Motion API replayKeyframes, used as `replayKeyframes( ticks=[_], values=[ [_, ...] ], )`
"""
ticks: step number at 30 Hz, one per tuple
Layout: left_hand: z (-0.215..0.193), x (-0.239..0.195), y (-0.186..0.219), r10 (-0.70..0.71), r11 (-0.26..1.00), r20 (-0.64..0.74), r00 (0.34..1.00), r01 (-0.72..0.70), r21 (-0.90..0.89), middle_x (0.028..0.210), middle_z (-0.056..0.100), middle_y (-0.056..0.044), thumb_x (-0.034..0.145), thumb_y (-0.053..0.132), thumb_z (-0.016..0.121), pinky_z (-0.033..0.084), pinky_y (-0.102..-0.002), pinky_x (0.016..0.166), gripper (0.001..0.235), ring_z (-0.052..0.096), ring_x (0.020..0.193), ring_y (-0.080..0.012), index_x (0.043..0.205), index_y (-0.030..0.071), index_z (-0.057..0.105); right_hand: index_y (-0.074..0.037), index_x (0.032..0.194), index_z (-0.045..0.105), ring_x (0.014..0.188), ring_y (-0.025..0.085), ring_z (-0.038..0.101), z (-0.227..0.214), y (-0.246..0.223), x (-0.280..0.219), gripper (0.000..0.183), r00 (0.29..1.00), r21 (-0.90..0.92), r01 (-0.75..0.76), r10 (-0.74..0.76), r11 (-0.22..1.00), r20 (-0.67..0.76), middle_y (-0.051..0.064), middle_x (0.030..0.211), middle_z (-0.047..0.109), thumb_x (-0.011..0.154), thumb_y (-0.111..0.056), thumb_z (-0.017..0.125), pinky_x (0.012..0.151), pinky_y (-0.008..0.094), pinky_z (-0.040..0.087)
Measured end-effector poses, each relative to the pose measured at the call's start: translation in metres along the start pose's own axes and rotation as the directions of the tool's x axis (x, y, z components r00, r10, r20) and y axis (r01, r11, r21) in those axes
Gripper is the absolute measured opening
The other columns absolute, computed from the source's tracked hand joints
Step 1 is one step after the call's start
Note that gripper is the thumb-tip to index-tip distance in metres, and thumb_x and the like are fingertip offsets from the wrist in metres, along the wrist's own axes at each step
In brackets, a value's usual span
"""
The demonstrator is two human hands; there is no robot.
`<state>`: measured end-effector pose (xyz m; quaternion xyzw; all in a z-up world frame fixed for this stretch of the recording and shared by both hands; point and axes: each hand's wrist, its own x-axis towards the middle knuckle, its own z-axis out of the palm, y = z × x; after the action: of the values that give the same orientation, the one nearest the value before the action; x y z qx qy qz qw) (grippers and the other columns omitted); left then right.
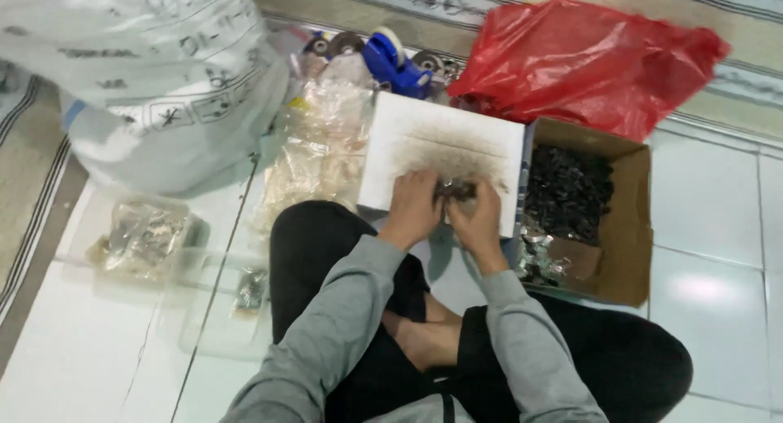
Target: The person sorts small metal and plastic hardware components from a large box into small plastic bags by hand while sitting on the floor.
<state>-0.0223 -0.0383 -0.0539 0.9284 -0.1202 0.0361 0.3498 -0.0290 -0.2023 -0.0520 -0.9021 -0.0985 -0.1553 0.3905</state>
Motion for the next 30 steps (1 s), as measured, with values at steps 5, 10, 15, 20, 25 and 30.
replayKeyframes(
  ticks=[5, 10, 15, 20, 25, 30],
  values=[
    [-0.012, -0.016, 0.009, -0.121, 0.889, -0.063, 0.991, 0.080, -0.452, 0.107, 0.071, -0.023, 0.081, 0.010, 0.071, 0.051, -0.058, 0.093, 0.040, 0.067, 0.108, -0.0473, 0.120, 0.006, 0.061, -0.002, 0.127, 0.061, 0.086, 0.018, 0.062, -0.020, -0.008, 0.007, 0.039, 0.972, 0.391, -0.210, 0.146, 0.896, 0.186, 0.009, 0.087, 0.063, 0.093, -0.009, 0.079, 0.077, 0.035, 0.051],
    [-0.088, -0.057, 0.018, -0.320, 0.706, -0.063, 0.945, 0.194, -0.681, 0.111, 0.074, -0.019, 0.084, 0.009, 0.068, 0.058, -0.048, 0.096, 0.041, 0.071, 0.112, -0.0400, 0.125, 0.006, 0.066, 0.000, 0.114, 0.069, 0.066, 0.015, 0.062, -0.012, -0.077, 0.015, 0.020, 0.923, 0.496, -0.362, 0.230, 0.789, 0.308, 0.009, 0.077, 0.063, 0.102, -0.013, 0.078, 0.060, 0.029, 0.051],
    [-0.190, -0.148, 0.008, -0.471, 0.682, -0.130, 0.872, 0.267, -0.681, 0.115, 0.071, -0.027, 0.090, 0.009, 0.070, 0.056, -0.054, 0.095, 0.035, 0.066, 0.117, -0.0481, 0.123, 0.000, 0.067, -0.001, 0.114, 0.072, 0.076, 0.017, 0.066, 0.030, -0.173, 0.010, 0.030, 0.851, 0.417, -0.339, 0.086, 0.843, 0.518, 0.012, 0.085, 0.069, 0.087, -0.008, 0.085, 0.065, 0.029, 0.057],
    [-0.222, -0.238, -0.040, -0.664, 0.638, -0.160, 0.731, 0.441, -0.632, 0.120, 0.070, -0.026, 0.091, 0.013, 0.074, 0.054, -0.056, 0.097, 0.038, 0.064, 0.120, -0.0471, 0.126, 0.002, 0.067, -0.001, 0.114, 0.074, 0.089, 0.032, 0.075, 0.087, -0.278, -0.021, 0.035, 0.753, 0.279, -0.142, -0.079, 0.950, 0.653, 0.020, 0.096, 0.076, 0.083, -0.013, 0.085, 0.075, 0.042, 0.061],
    [-0.230, -0.283, -0.083, -0.753, 0.602, -0.187, 0.631, 0.546, -0.583, 0.121, 0.069, -0.026, 0.091, 0.011, 0.075, 0.054, -0.057, 0.095, 0.038, 0.063, 0.121, -0.0477, 0.126, 0.001, 0.066, -0.009, 0.114, 0.076, 0.087, 0.028, 0.077, 0.158, -0.294, -0.053, 0.030, 0.666, 0.217, -0.020, -0.149, 0.976, 0.731, 0.012, 0.093, 0.076, 0.086, -0.019, 0.081, 0.072, 0.038, 0.063],
    [-0.224, -0.288, -0.105, -0.716, 0.699, -0.056, 0.696, 0.713, -0.065, 0.155, 0.034, -0.038, 0.095, 0.005, 0.055, 0.029, -0.059, 0.122, 0.057, 0.029, 0.149, -0.0525, 0.149, -0.010, 0.043, -0.001, 0.134, 0.065, 0.119, 0.040, 0.066, 0.148, -0.305, -0.057, 0.038, 0.577, 0.153, 0.377, -0.361, 0.913, 0.732, 0.024, 0.125, 0.066, 0.099, -0.014, 0.062, 0.099, 0.049, 0.055]
  ],
)
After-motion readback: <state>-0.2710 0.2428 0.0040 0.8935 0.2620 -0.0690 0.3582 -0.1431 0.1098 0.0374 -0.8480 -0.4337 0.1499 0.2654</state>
